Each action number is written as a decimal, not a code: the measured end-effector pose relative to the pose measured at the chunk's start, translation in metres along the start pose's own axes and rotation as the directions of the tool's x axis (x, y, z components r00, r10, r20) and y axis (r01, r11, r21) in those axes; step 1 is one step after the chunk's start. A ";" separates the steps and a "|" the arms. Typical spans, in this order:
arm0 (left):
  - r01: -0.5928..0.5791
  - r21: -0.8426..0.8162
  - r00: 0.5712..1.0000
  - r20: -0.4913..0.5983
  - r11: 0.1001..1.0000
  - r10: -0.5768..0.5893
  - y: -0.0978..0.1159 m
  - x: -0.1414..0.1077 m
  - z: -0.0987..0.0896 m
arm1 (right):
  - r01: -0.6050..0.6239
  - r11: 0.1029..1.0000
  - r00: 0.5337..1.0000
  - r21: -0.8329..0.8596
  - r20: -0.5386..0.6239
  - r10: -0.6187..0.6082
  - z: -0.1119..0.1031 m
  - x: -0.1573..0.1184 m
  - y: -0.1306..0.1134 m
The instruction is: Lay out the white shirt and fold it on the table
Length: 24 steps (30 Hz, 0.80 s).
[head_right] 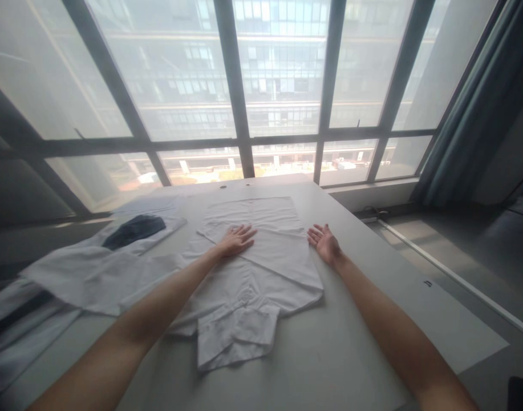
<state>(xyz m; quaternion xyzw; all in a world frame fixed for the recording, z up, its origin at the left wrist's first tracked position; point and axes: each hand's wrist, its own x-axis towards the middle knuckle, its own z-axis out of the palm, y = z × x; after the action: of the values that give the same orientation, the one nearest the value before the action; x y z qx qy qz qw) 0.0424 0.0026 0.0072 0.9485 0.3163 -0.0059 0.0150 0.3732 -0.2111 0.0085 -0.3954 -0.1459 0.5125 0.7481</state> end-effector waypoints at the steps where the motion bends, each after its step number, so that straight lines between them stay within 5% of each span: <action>1: 0.000 0.001 1.000 0.000 1.000 0.000 0.000 0.000 0.000 | 0.037 0.999 0.999 0.000 -0.008 -0.037 0.003 -0.003 0.000; 4: 0.000 0.003 1.000 -0.002 1.000 0.000 0.001 -0.001 0.000 | 0.060 0.998 0.991 0.011 0.123 -0.061 0.015 -0.017 0.000; 8: -0.001 0.009 1.000 -0.007 1.000 0.001 0.001 -0.002 0.000 | -0.134 0.990 0.906 -0.042 0.399 0.140 0.032 -0.036 0.013; 13: 0.003 0.002 1.000 -0.014 1.000 -0.003 0.002 -0.001 0.000 | -0.380 0.908 0.852 -0.176 0.315 0.417 0.035 -0.041 0.031; 19: 0.020 -0.036 1.000 0.023 0.999 -0.019 -0.003 0.002 -0.003 | -0.398 0.896 0.847 -0.199 0.295 0.442 0.030 -0.039 0.028; 24: 0.271 -0.049 0.963 0.002 0.961 -0.271 -0.017 0.005 -0.007 | -0.396 0.900 0.857 -0.180 0.280 0.433 0.035 -0.044 0.026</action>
<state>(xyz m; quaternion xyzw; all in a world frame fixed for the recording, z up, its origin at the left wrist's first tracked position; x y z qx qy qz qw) 0.0366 0.0195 0.0138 0.8957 0.4432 0.0021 0.0367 0.3153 -0.2298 0.0203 -0.3741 -0.2035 0.7082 0.5631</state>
